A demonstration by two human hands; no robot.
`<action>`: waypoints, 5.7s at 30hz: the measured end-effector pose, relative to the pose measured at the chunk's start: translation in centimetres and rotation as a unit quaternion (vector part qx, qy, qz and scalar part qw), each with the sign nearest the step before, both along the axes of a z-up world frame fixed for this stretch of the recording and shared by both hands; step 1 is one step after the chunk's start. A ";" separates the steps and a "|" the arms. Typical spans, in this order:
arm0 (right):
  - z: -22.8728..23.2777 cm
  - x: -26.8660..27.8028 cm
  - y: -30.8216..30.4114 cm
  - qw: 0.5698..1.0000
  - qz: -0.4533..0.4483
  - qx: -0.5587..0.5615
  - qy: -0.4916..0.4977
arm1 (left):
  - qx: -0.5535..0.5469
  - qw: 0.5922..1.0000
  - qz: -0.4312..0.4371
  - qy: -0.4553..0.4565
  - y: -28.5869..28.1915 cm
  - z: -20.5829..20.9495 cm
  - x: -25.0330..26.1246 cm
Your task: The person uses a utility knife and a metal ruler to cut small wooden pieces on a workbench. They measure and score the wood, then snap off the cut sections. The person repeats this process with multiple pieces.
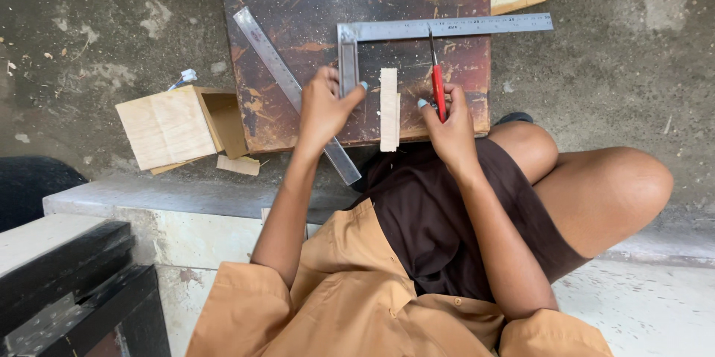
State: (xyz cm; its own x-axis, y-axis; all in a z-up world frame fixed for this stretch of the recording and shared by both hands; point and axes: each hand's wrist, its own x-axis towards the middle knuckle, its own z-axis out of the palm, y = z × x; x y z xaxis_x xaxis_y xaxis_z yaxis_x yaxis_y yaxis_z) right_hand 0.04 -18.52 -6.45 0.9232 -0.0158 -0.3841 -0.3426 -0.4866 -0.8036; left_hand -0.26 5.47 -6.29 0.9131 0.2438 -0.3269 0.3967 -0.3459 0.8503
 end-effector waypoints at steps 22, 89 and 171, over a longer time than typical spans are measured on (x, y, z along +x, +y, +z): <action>3.5 1.4 1.9 1.000 0.004 -0.014 -0.001 | -0.023 0.982 -0.181 -0.050 -2.9 -0.7 -2.2; 2.3 2.3 2.9 0.992 0.102 -0.076 -0.011 | 0.153 0.955 -0.232 -0.102 -0.4 5.4 0.7; 2.4 3.1 3.2 0.986 0.111 -0.111 0.048 | 0.201 0.920 -0.296 -0.158 -0.1 -0.5 0.9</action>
State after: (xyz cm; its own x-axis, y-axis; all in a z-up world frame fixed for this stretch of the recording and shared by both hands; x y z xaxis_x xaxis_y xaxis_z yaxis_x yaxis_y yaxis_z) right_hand 3.10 -15.33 -4.02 0.8726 0.0891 -0.4803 -0.2780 -0.7179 -0.6382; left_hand 0.63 5.35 -6.82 0.9586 -0.2844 -0.0152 -0.2074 -0.7335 0.6472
